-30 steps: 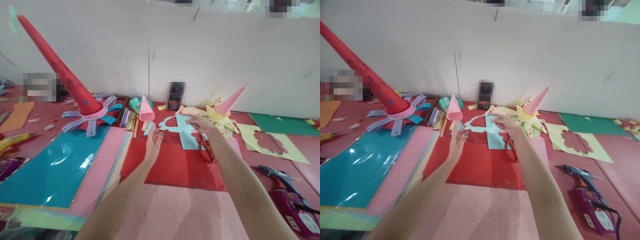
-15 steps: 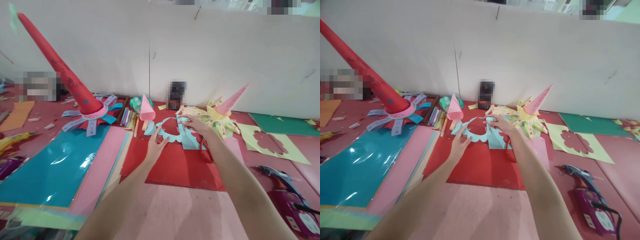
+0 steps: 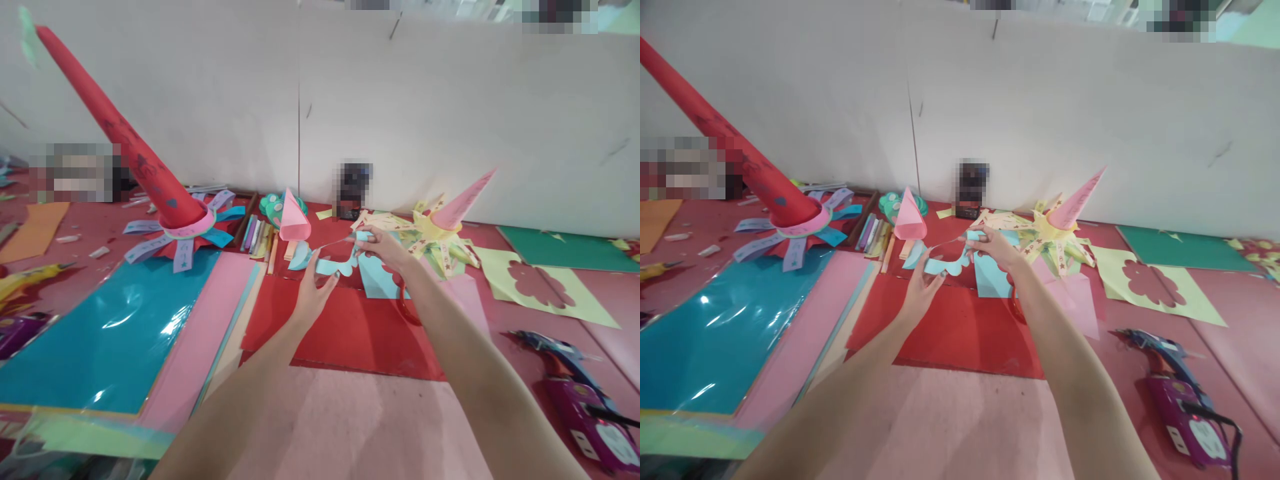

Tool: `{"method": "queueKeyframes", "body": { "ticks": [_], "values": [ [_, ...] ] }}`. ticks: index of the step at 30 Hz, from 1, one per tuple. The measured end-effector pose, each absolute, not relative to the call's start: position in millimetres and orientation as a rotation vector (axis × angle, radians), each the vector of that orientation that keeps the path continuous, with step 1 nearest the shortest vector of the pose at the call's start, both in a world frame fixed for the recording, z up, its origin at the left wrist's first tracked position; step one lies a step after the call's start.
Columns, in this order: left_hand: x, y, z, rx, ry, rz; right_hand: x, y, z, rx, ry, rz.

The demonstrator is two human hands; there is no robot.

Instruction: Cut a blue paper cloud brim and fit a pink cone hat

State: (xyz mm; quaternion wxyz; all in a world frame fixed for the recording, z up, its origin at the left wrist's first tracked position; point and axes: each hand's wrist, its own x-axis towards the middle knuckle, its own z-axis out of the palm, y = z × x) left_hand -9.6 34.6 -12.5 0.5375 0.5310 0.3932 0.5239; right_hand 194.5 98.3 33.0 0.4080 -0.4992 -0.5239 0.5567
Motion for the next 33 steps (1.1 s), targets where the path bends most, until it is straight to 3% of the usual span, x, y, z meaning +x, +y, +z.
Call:
{"method": "queueKeyframes", "body": {
  "ticks": [22,33],
  "values": [
    [-19,35,-5,1.415,1.179,1.199,195,92,31,-1.203,-1.28,1.487],
    [-25,35,-2,1.33,1.384,1.343,206,94,25,-1.276,-1.338,1.447]
  ]
}}
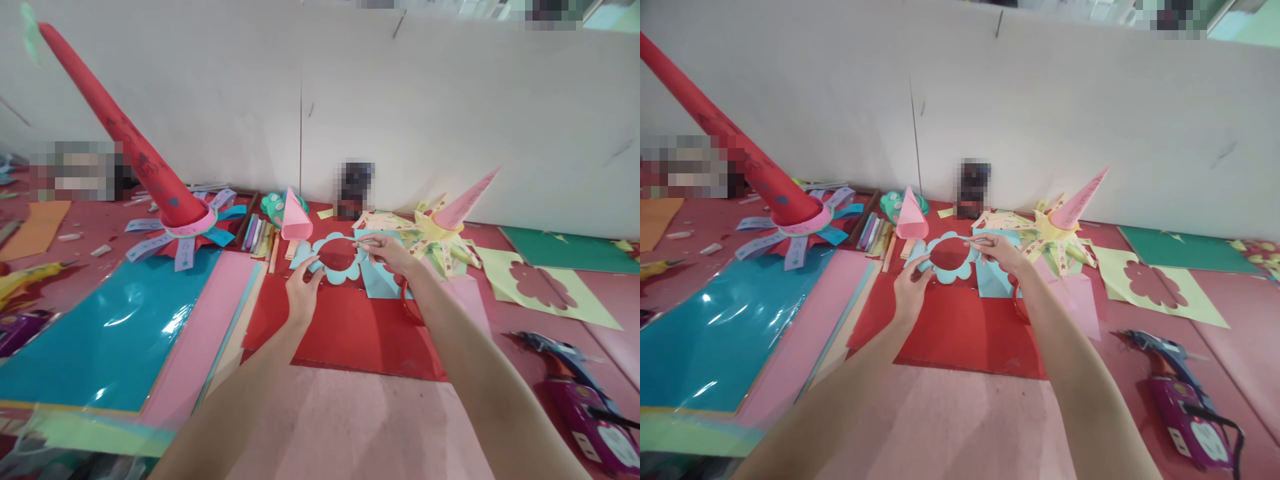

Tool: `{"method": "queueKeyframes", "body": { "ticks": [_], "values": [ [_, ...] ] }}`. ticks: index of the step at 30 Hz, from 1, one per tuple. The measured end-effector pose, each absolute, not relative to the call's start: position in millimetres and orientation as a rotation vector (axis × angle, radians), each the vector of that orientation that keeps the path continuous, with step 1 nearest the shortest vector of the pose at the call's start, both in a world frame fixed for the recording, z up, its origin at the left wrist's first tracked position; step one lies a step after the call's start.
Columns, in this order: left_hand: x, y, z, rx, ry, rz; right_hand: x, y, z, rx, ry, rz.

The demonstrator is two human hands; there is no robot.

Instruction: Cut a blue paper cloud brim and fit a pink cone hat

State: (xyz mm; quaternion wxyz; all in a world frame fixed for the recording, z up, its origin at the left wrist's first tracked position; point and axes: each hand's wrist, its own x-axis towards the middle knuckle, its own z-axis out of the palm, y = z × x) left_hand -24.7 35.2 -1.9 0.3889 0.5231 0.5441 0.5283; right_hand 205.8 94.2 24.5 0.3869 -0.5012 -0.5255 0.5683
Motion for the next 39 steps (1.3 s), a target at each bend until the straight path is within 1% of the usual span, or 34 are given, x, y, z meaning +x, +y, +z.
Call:
{"method": "queueKeyframes", "body": {
  "ticks": [11,18,22,29,39],
  "values": [
    [-25.2,34.2,-0.5,1.418,1.38,1.359,205.3,94.6,22.0,-1.318,-1.335,1.355],
    [-24.0,37.2,-7.3,1.431,1.416,1.486,207.3,95.1,18.5,-1.351,-1.373,1.211],
    [-23.5,36.4,-4.2,1.422,1.357,1.446,205.8,96.1,19.3,-1.34,-1.412,1.165],
    [-24.0,34.7,-2.2,1.286,1.434,1.327,202.1,93.4,24.2,-1.356,-1.404,1.224],
    [-22.5,34.4,1.3,1.168,1.362,1.343,200.0,93.1,24.1,-1.355,-1.392,1.299]
  ]
}}
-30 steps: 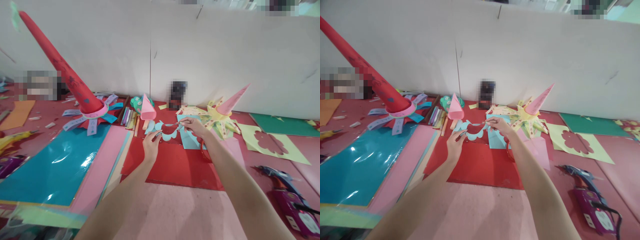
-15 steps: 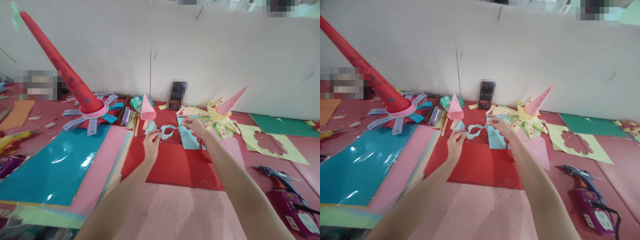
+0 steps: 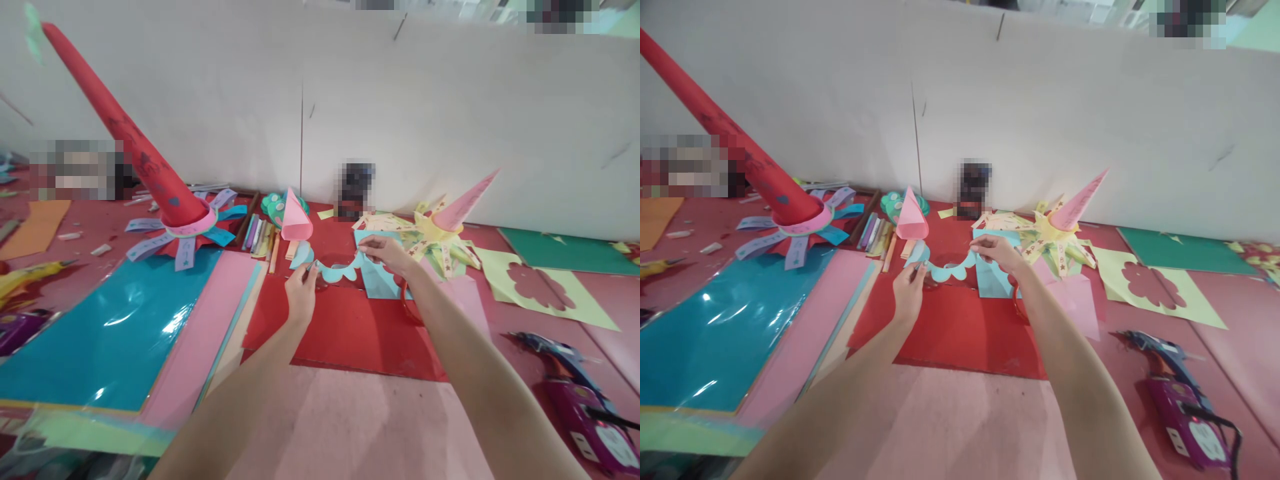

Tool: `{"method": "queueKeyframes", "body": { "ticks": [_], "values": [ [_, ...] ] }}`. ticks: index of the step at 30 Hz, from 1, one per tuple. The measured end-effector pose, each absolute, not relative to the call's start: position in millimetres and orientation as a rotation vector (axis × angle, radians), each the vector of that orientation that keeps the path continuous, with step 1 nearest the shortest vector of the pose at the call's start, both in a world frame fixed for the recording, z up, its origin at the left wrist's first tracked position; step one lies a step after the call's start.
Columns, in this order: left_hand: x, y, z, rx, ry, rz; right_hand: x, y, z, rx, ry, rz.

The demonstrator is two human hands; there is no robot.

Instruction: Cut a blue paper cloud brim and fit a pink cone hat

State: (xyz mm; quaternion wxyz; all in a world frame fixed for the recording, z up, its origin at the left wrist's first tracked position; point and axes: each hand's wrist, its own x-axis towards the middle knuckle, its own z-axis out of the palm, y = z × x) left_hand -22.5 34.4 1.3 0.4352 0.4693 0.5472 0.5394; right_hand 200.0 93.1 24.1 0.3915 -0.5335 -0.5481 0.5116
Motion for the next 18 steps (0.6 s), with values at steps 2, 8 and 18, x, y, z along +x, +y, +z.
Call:
{"method": "queueKeyframes", "body": {
  "ticks": [2,8,18],
  "values": [
    [-23.1,35.4,-1.3,1.177,1.368,1.346,201.3,92.8,22.5,-1.345,-1.423,1.316],
    [-25.0,38.0,-9.3,1.224,1.391,1.351,203.4,92.2,19.9,-1.23,-1.535,1.455],
    [-25.1,37.3,-3.7,1.283,1.446,1.379,200.5,92.2,22.9,-1.355,-1.599,1.453]
  ]
}}
